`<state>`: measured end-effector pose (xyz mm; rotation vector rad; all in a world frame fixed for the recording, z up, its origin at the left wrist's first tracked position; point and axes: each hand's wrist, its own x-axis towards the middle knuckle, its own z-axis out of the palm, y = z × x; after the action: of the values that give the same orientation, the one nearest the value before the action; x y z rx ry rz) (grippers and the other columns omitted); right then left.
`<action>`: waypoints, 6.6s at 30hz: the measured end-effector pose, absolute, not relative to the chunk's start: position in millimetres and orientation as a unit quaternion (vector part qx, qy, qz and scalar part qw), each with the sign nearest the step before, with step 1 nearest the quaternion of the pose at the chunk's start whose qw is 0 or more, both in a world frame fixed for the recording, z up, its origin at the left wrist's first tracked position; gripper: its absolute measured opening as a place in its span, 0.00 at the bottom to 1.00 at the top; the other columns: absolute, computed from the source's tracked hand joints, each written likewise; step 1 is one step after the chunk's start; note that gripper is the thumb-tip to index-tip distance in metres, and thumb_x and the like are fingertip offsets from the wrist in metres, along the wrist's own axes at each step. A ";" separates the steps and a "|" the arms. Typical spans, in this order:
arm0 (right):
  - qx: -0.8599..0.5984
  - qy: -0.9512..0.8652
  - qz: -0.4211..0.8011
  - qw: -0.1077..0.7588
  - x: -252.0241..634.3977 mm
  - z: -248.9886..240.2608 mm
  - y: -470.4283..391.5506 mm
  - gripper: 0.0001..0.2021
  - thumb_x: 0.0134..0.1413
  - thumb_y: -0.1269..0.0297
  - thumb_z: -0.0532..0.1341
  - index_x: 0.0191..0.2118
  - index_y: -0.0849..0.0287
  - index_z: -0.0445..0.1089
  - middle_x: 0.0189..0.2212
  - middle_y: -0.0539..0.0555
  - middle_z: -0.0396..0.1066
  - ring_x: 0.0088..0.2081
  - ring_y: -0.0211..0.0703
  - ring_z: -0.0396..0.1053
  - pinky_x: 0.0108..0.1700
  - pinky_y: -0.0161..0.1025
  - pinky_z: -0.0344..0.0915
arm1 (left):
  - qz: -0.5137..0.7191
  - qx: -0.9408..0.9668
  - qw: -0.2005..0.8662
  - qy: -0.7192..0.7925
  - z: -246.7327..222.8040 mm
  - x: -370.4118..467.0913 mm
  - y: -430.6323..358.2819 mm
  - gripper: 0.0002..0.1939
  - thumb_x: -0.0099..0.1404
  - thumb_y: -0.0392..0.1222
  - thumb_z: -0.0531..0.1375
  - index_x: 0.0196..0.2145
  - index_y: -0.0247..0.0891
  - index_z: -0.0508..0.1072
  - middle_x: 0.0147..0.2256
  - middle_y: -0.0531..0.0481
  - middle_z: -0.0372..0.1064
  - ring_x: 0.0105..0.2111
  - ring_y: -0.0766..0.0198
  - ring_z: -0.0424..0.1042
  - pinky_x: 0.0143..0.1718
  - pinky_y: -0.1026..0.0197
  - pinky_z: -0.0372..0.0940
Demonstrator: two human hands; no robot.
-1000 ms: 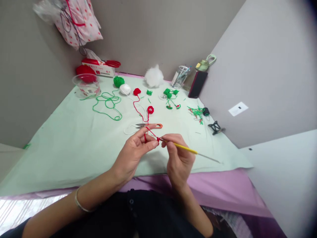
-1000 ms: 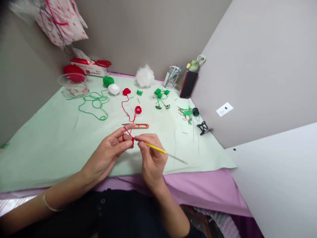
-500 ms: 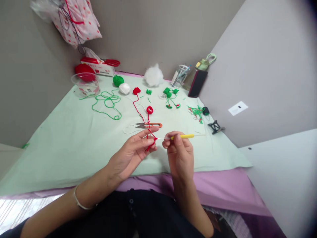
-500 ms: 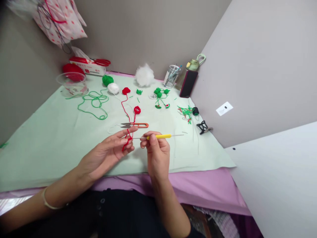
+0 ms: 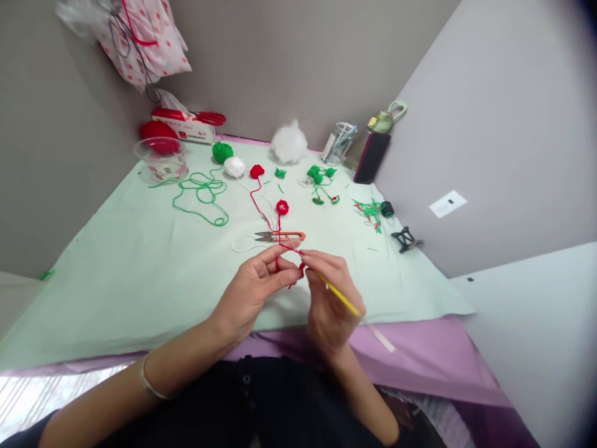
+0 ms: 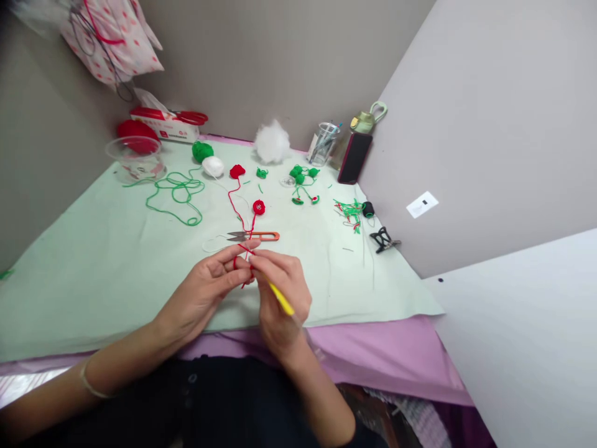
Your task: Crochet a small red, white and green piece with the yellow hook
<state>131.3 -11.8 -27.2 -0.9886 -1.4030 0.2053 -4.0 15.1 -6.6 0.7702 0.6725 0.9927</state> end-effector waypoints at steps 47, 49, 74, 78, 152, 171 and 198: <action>-0.394 -0.491 0.306 0.714 146.6 -17.7 -10.5 0.08 0.68 0.65 0.62 0.41 0.52 0.80 0.34 0.51 0.75 0.27 0.37 0.71 0.30 0.39 0.70 | 0.451 0.277 0.796 0.295 -2.7 -7.2 22.1 0.10 0.59 0.37 0.74 0.40 0.37 0.86 0.33 0.51 0.75 0.35 0.67 0.73 0.51 0.59 0.70; -0.389 -0.510 0.316 0.700 144.2 -17.7 -9.2 0.07 0.67 0.65 0.63 0.41 0.51 0.80 0.36 0.52 0.76 0.30 0.38 0.72 0.33 0.40 0.71 | 0.464 0.312 0.775 0.295 -1.9 -5.7 19.4 0.13 0.59 0.37 0.74 0.44 0.40 0.86 0.31 0.53 0.73 0.35 0.67 0.71 0.50 0.60 0.68; -0.459 -0.613 0.096 0.635 134.5 -26.9 -8.6 0.10 0.65 0.70 0.64 0.45 0.47 0.81 0.41 0.55 0.80 0.42 0.46 0.78 0.43 0.46 0.76 | 0.494 0.339 0.739 0.310 -6.8 2.6 17.4 0.22 0.60 0.36 0.74 0.53 0.45 0.83 0.32 0.55 0.74 0.41 0.64 0.72 0.54 0.61 0.62; -0.445 -0.607 0.080 0.654 133.9 -29.9 -9.6 0.14 0.65 0.72 0.63 0.48 0.46 0.81 0.44 0.55 0.81 0.46 0.47 0.78 0.47 0.48 0.76 | 0.421 0.293 0.815 0.268 -8.2 3.2 17.8 0.19 0.62 0.39 0.73 0.51 0.40 0.83 0.38 0.49 0.77 0.46 0.60 0.73 0.58 0.56 0.62; -0.435 -0.629 0.018 0.643 135.1 -30.4 -10.1 0.16 0.64 0.75 0.64 0.50 0.46 0.81 0.44 0.55 0.81 0.45 0.46 0.78 0.45 0.46 0.77 | 0.455 0.347 0.765 0.295 -5.8 3.3 17.2 0.26 0.61 0.39 0.73 0.57 0.40 0.79 0.33 0.52 0.75 0.42 0.61 0.73 0.54 0.58 0.62; -0.427 -0.688 0.004 0.587 148.0 -33.5 -16.4 0.16 0.65 0.74 0.62 0.52 0.49 0.78 0.44 0.56 0.78 0.44 0.45 0.78 0.43 0.43 0.78 | 0.396 0.260 0.834 0.282 -4.4 -5.5 18.4 0.21 0.62 0.38 0.72 0.53 0.37 0.81 0.35 0.49 0.77 0.36 0.66 0.75 0.48 0.61 0.69; -0.382 -0.497 0.304 0.717 149.3 -16.8 -6.9 0.07 0.67 0.65 0.63 0.40 0.54 0.80 0.34 0.51 0.76 0.27 0.36 0.72 0.29 0.37 0.71 | 0.463 0.298 0.775 0.309 -4.5 -4.3 22.9 0.13 0.59 0.38 0.74 0.43 0.39 0.86 0.33 0.52 0.76 0.36 0.66 0.74 0.53 0.59 0.68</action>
<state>149.3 -6.9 -16.8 -0.8459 -1.1008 0.6723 -4.3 22.9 -4.5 0.6446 0.6696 1.0022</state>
